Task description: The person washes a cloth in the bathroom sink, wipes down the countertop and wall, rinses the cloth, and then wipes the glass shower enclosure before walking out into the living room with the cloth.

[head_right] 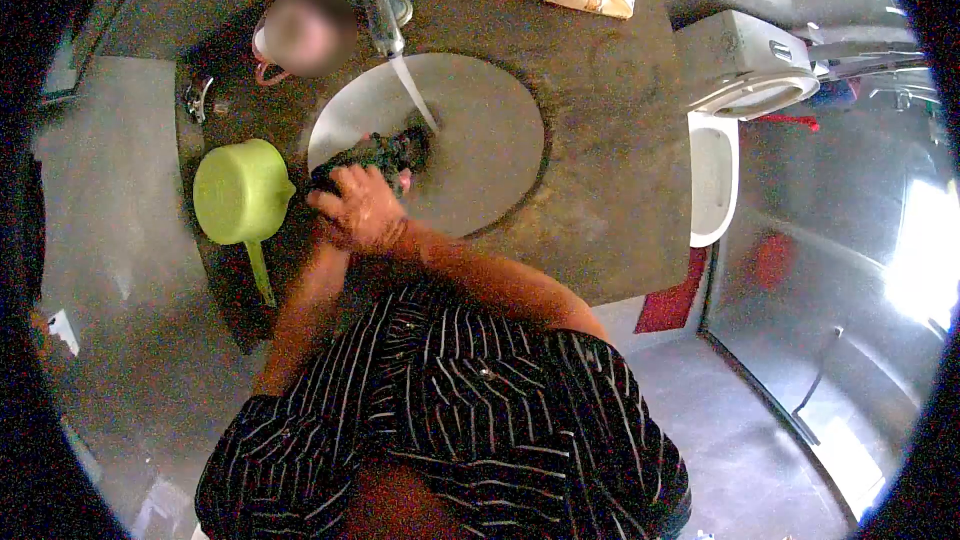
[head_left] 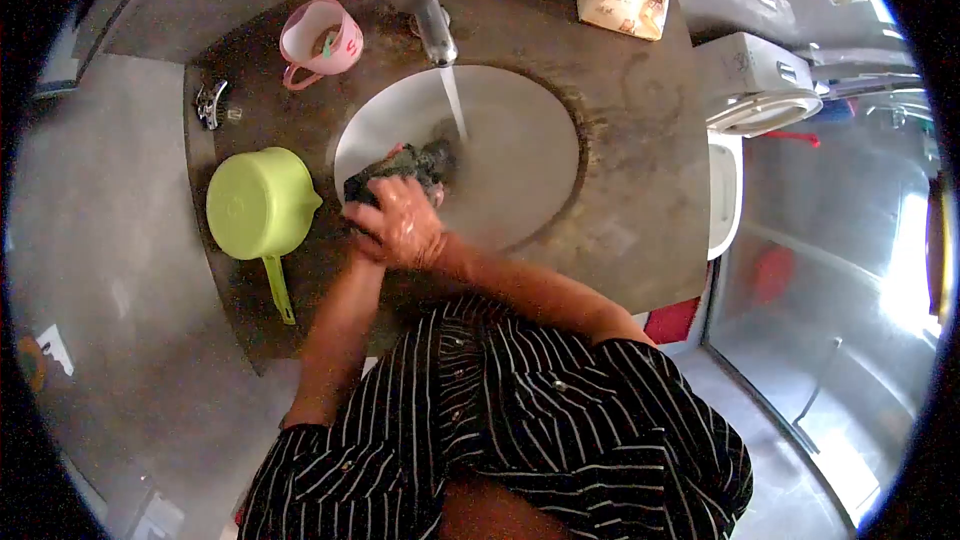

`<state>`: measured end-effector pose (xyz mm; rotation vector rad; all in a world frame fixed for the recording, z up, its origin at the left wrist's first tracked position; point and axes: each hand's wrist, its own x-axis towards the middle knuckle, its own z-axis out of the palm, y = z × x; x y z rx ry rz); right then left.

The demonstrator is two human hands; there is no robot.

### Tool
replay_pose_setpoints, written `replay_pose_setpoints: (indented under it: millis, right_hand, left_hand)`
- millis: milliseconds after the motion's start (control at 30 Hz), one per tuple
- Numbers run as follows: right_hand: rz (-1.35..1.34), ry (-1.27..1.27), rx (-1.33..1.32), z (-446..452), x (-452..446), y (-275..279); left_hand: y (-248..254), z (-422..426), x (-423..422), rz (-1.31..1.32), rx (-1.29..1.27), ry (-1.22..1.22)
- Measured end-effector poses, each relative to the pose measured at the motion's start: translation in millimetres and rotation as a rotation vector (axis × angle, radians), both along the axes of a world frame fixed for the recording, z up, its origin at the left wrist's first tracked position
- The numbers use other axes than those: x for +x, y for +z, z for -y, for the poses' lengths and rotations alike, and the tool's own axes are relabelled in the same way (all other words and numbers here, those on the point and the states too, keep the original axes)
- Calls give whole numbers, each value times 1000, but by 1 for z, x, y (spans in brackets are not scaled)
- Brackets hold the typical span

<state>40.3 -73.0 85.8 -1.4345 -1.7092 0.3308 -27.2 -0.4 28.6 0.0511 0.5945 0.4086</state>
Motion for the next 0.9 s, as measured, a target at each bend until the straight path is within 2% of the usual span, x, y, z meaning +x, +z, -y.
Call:
replay_pose_setpoints:
  millis: [33, 67, 100, 167, 200, 233, 267, 300, 333, 400, 433, 467, 500, 567, 667, 733, 767, 833, 867, 900]
  right_hand:
    - [0, 45, -6, -9, 10, -20]
    - [-3, 12, -163, -18, 24, -21]
    - [-48, -73, -155, -29, 39, -23]
    - [-67, -414, -353, -49, 69, -56]
    - [180, -418, -626, -55, 87, -61]
    - [144, -440, -649, -53, 102, -96]
    - [118, -478, -908, -47, 117, -75]
    - [241, -279, -828, -43, 135, -122]
    - [515, -191, -912, -40, 138, -117]
    - [638, -240, -936, -27, 142, -115]
    - [495, -373, -872, -17, 146, -136]
    - [445, -345, -828, -12, 147, -137]
    - [396, -314, -786, -7, 148, -138]
    - [484, 74, -727, 5, 138, -104]
    - [725, 40, -588, 21, 121, -100]
    - [693, 9, -801, 6, 116, -100]
    - [672, -4, -910, -2, 109, -95]
    - [284, -57, -806, -6, 88, -79]
    - [95, -80, -752, -4, 76, -66]
    - [-90, -39, -553, -1, 63, -41]
  left_hand:
    - [-7, 3, 0, -22, -25, 31]
    - [-13, 7, 3, -64, -45, 63]
    - [-9, 11, 7, -114, -42, 86]
    - [10, 12, 17, -232, 4, 99]
    - [26, 11, 21, -293, 63, 103]
    - [29, 6, 20, -326, 61, 86]
    - [29, -3, 16, -357, 57, 76]
    - [28, -10, 9, -389, 53, 70]
    - [22, -12, 5, -372, 177, 108]
    - [11, -10, -6, -589, 361, 115]
    - [10, -8, -7, -693, 452, 120]
    - [13, -8, -8, -587, 442, 263]
    - [15, -10, -8, -552, 463, 257]
    - [44, -20, 1, -486, 509, 258]
    - [55, -29, 4, -481, 465, 212]
    - [39, -33, -2, -546, 512, 117]
    - [40, -28, 0, -672, 414, 97]
    - [40, -17, 3, -917, 209, 62]
    - [35, -15, 2, -802, 181, -41]
    - [25, -16, -4, -529, 69, -81]
